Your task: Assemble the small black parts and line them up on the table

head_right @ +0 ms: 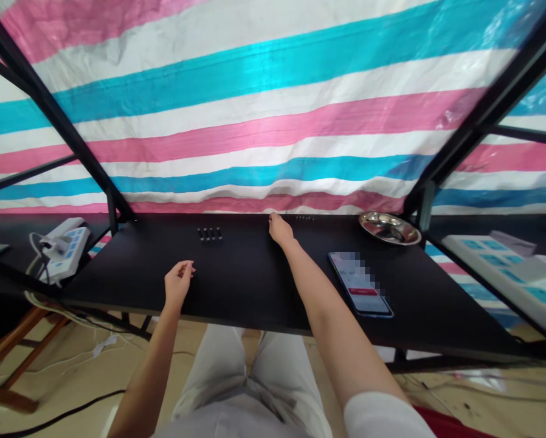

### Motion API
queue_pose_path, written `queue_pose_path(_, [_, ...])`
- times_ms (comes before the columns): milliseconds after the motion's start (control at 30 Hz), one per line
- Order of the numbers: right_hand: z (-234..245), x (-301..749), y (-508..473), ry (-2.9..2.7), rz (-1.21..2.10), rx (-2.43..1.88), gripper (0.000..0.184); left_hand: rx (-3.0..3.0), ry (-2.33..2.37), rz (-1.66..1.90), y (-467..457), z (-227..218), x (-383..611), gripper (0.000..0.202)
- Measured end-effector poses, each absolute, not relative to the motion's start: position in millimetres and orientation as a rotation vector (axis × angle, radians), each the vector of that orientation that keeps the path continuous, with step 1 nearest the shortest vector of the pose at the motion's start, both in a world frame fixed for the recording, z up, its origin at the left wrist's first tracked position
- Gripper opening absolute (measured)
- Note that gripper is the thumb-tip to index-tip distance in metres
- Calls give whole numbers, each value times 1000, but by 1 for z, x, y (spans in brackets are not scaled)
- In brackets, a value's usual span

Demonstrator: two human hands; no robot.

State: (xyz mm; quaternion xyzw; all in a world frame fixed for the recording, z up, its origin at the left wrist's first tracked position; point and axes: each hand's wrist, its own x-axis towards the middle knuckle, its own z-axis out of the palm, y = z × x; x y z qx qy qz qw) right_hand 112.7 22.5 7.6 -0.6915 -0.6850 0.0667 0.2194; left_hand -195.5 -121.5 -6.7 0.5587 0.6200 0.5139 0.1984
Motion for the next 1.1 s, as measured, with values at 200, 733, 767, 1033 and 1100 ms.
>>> queue_pose_path(200, [8, 111, 29, -1923, 193, -1936, 24, 1546, 1722, 1440, -120, -8, -196, 28])
queue_pose_path(733, [4, 105, 28, -1880, 218, -1963, 19, 1553, 1741, 1450, -122, -8, -197, 28])
queue_pose_path(767, [4, 106, 27, -1870, 218, -1945, 18, 1565, 1748, 1459, -123, -8, -196, 28])
queue_pose_path(1033, [32, 93, 6, -1635, 267, -1652, 4, 1773, 1600, 1542, -130, 27, -155, 27])
queue_pose_path(1100, [47, 83, -3, -1587, 277, -1512, 4, 1905, 1492, 1513, -124, 48, -136, 31])
